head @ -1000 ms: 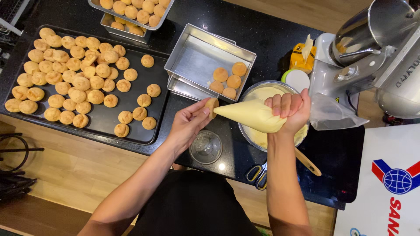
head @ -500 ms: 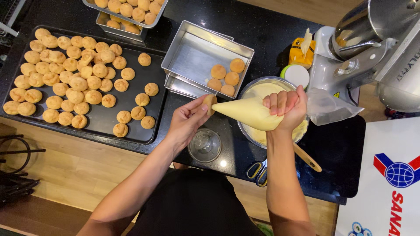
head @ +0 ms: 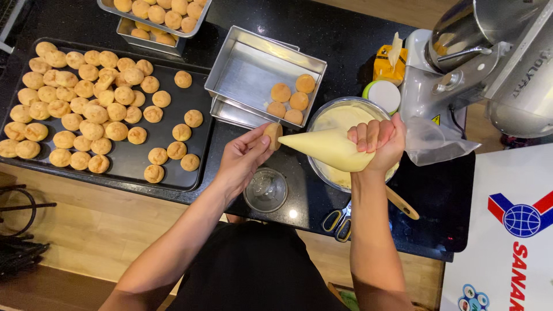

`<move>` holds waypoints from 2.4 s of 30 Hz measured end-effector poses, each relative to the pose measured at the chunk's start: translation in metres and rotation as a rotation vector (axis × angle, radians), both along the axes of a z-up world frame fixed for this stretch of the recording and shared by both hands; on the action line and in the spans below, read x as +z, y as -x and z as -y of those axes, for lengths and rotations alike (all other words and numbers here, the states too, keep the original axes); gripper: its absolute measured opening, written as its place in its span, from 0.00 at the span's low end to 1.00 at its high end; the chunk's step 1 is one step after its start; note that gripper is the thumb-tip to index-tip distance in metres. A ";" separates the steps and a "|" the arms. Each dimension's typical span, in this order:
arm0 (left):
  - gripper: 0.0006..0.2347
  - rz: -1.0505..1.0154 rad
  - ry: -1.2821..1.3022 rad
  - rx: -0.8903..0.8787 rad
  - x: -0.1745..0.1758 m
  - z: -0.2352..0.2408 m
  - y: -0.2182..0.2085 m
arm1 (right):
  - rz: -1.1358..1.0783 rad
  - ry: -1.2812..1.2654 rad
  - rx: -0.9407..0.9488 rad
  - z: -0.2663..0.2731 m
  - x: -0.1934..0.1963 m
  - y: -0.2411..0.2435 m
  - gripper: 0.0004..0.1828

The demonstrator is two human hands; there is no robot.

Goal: The person fills small, round, baked pastries with a cream filling using a piping bag. They pick up each pastry from a large baking sheet, squeeze the cream into the center, and place the filled pastry into a rectangular metal tray. The person periodically refills the piping bag from a large bowl of cream using a spatula.

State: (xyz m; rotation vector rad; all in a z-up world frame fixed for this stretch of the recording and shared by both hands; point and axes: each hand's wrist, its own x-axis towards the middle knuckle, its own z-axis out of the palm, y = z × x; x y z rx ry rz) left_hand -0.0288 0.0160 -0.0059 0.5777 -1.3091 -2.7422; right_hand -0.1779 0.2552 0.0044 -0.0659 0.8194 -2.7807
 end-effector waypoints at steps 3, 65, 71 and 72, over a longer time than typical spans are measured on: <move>0.19 -0.005 -0.011 -0.005 0.001 -0.003 0.000 | 0.040 0.019 -0.043 -0.003 -0.001 -0.001 0.34; 0.26 -0.070 0.403 -0.409 -0.003 -0.047 0.031 | 0.437 0.163 -0.326 -0.085 -0.038 -0.013 0.27; 0.21 0.000 0.358 -0.324 -0.011 -0.053 0.039 | 0.307 0.155 -0.480 -0.109 -0.036 -0.030 0.29; 0.19 -0.006 0.363 -0.309 -0.013 -0.054 0.040 | 0.267 0.150 -0.505 -0.114 -0.035 -0.036 0.30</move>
